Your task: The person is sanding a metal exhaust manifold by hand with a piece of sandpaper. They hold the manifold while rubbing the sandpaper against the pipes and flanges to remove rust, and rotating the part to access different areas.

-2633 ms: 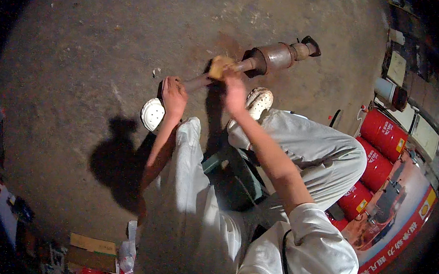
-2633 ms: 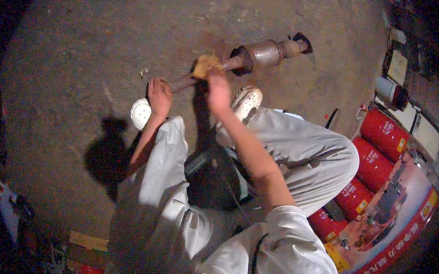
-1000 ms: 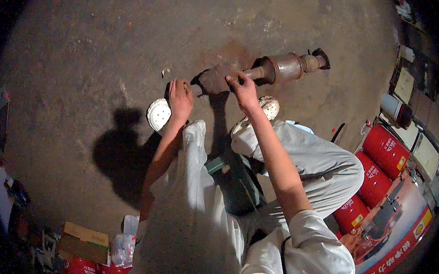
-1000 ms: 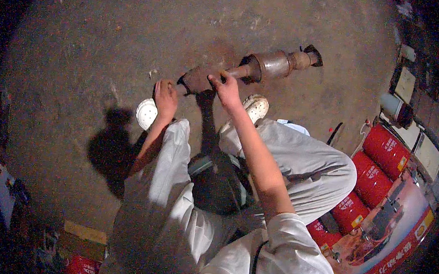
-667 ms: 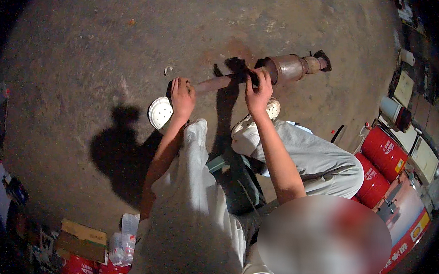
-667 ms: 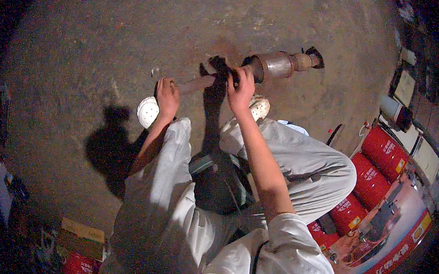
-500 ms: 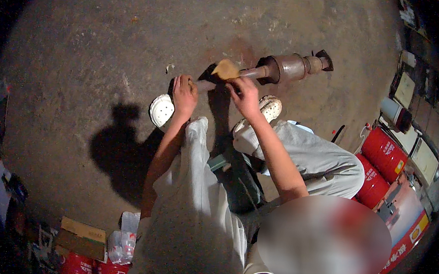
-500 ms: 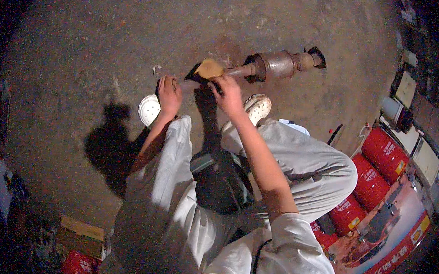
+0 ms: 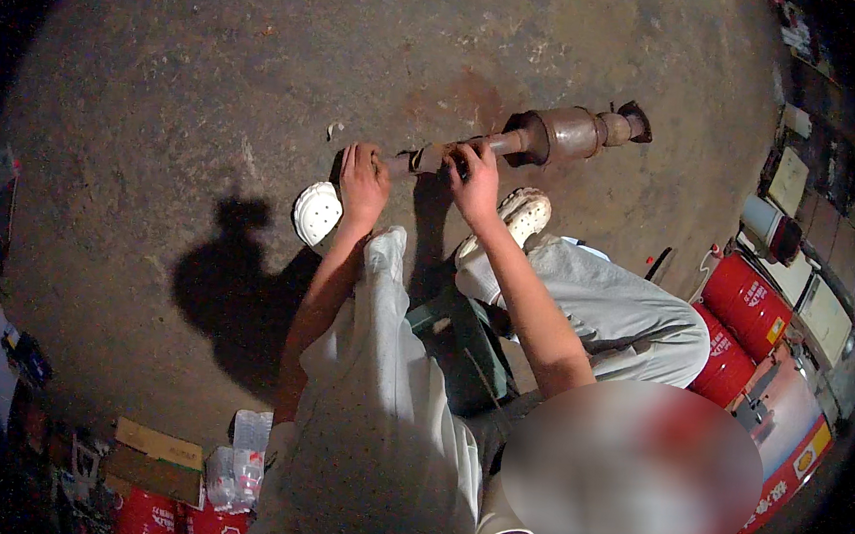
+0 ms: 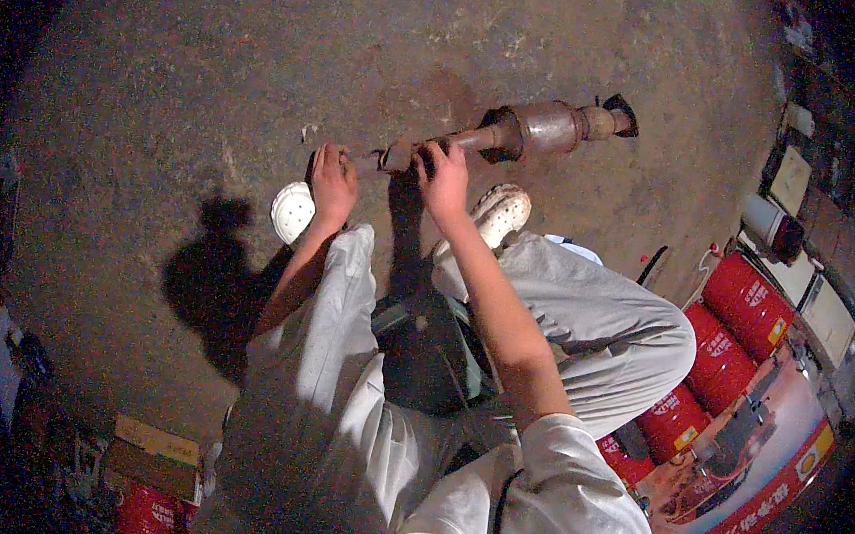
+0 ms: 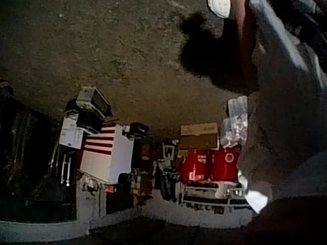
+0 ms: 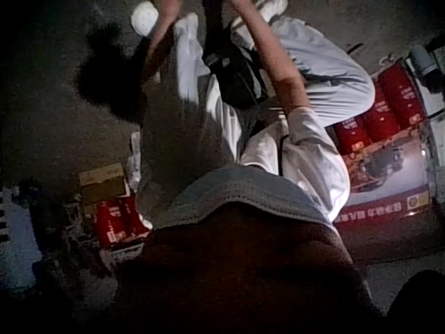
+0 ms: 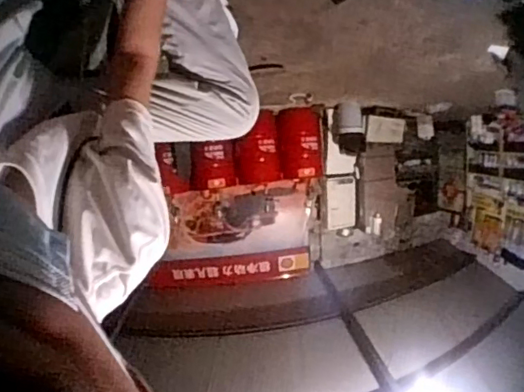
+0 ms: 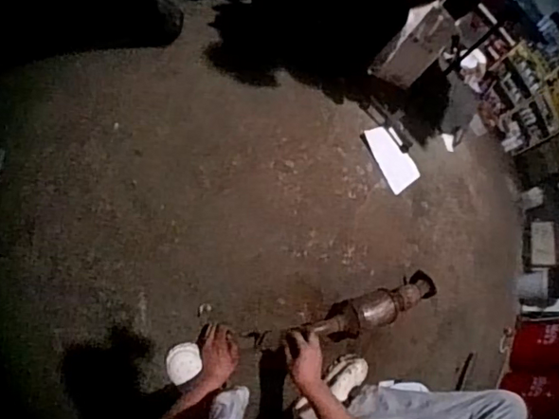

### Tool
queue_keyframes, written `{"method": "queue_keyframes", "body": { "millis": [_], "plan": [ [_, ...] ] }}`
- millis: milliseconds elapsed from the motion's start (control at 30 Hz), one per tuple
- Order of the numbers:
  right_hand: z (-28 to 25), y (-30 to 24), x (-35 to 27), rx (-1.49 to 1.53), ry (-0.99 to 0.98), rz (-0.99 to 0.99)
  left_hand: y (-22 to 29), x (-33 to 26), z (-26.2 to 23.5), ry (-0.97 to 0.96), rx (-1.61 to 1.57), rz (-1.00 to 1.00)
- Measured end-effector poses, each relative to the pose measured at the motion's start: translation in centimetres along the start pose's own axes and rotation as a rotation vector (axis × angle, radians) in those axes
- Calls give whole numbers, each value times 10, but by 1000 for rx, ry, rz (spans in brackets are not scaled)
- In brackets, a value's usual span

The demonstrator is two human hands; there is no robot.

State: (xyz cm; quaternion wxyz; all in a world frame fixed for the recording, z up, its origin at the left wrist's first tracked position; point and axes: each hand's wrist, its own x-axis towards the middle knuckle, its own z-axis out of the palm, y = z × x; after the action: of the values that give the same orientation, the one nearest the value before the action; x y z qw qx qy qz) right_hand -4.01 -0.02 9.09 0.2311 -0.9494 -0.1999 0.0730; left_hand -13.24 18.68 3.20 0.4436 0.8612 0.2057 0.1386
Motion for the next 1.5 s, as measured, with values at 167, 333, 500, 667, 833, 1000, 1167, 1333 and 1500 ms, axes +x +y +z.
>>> {"method": "queue_keyframes", "body": {
  "millis": [167, 333, 500, 667, 833, 1000, 1167, 1333, 1500],
  "plan": [
    [-11, -8, 9, 162, 200, 149, -7, -4, -3, 22, -23, 21],
    [-6, 1, -10, -103, -50, -44, -1, -2, 7, -28, -62, -12],
    [7, -22, -19, -91, -126, -32, -9, -8, -2, -25, -15, -14],
    [12, -26, -11, -57, -217, -149, -12, -7, -2, 0, -21, -23],
    [-25, 23, -2, -115, -151, -125, -17, -12, 7, -25, -31, -84],
    [26, -43, -31, 43, -144, -132, -15, -11, 15, -24, -44, -137],
    [-5, 25, -7, -7, -240, -306, -7, -5, 7, -16, -62, -78],
    [-4, 5, -17, -49, -58, -25, -17, -6, -5, 33, 17, 36],
    [11, -7, -7, 3, -201, -266, -9, 10, 1, 36, 39, 43]
  ]
}}
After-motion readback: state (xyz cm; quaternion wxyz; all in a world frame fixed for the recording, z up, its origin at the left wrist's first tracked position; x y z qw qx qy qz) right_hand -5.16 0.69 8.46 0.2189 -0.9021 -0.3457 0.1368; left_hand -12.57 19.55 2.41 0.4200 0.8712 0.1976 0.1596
